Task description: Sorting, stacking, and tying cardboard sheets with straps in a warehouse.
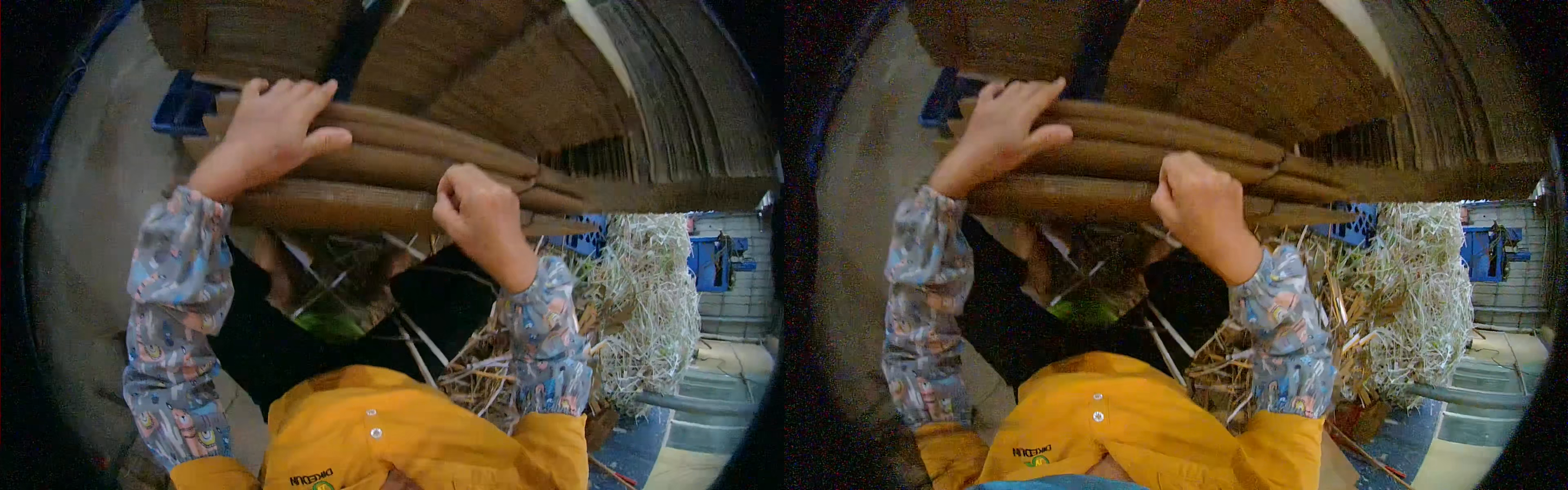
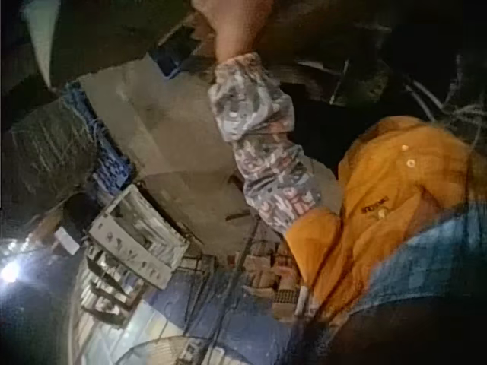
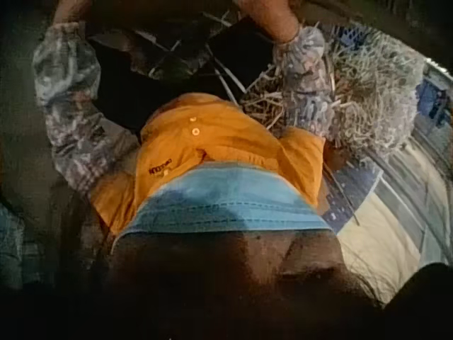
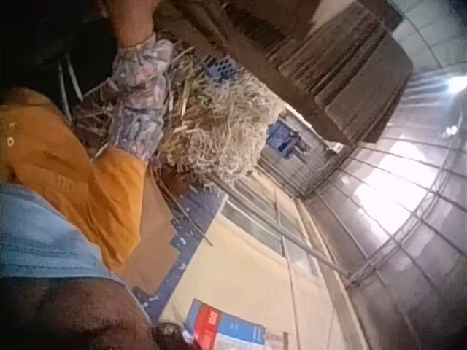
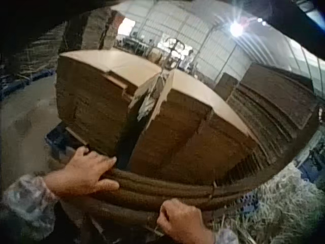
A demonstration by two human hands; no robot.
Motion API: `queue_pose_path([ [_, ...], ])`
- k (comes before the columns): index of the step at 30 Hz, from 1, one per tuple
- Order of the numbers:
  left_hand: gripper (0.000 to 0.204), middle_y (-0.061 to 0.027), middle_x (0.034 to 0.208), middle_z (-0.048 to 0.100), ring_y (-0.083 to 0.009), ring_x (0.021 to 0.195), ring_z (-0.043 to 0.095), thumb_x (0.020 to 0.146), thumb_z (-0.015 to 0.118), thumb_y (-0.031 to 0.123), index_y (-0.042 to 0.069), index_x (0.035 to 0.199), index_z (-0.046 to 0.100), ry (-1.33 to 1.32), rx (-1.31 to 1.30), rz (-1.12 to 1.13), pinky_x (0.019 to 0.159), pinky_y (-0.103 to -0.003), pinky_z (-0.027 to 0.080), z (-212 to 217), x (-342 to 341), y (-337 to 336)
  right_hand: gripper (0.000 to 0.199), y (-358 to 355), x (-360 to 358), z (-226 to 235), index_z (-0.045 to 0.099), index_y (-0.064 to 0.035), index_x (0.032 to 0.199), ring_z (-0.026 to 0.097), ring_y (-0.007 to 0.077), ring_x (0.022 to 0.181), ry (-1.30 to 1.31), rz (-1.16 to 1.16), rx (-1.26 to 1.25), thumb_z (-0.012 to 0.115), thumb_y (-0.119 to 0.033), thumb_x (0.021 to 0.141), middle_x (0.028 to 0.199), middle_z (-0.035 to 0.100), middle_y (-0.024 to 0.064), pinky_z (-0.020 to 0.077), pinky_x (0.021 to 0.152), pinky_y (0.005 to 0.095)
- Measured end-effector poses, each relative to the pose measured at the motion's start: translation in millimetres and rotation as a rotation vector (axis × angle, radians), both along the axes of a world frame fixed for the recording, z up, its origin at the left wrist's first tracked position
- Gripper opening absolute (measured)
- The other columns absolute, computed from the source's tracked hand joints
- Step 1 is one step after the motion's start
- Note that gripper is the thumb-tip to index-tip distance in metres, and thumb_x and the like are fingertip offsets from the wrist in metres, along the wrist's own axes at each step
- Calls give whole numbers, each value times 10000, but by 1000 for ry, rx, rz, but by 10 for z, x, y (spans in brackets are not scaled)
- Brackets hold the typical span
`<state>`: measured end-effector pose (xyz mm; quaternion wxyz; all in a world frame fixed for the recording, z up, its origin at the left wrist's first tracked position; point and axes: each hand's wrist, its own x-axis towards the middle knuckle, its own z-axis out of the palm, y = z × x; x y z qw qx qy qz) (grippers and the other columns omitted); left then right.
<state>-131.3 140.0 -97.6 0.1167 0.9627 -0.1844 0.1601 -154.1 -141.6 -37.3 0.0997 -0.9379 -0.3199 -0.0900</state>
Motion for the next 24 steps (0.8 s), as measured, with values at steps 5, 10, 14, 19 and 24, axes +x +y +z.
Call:
queue_pose_path([
  [5,654,-131,1196,576,-281,1075,524,860,546,514,36,1301,482,-5,-46,-19,954,-471,329,80,-56,-55,84,28,-79,-26,514,-58,773,569,364,666,-7,-54,46,590,-94,773,733,539,155,458,576,431],
  [10,648,-95,1068,622,-253,990,552,836,554,555,39,1228,560,-192,-63,-22,895,-450,344,90,9,-59,83,8,-37,-55,502,-47,789,552,385,659,-5,-113,161,581,-70,777,725,524,170,444,570,441],
  [14,649,-98,1054,630,-250,970,563,839,546,564,36,1217,569,-194,-48,-17,887,-446,344,87,20,-80,91,-31,-41,-82,500,-43,796,549,395,666,-28,-160,170,585,-71,782,733,524,176,439,574,453],
  [19,684,-103,1074,622,-263,1006,559,849,505,591,38,1250,541,-150,-48,9,920,-477,334,-12,-3,-88,99,-329,-43,-141,509,-46,793,562,385,673,-118,-282,138,599,-87,795,743,547,178,445,576,443],
  [24,679,-112,1129,610,-280,1049,549,873,470,593,53,1282,515,-93,-19,-2,930,-516,339,-54,86,-78,141,-975,17,-73,513,-62,802,564,397,705,-75,-501,122,568,-182,853,750,558,178,442,613,477],
])
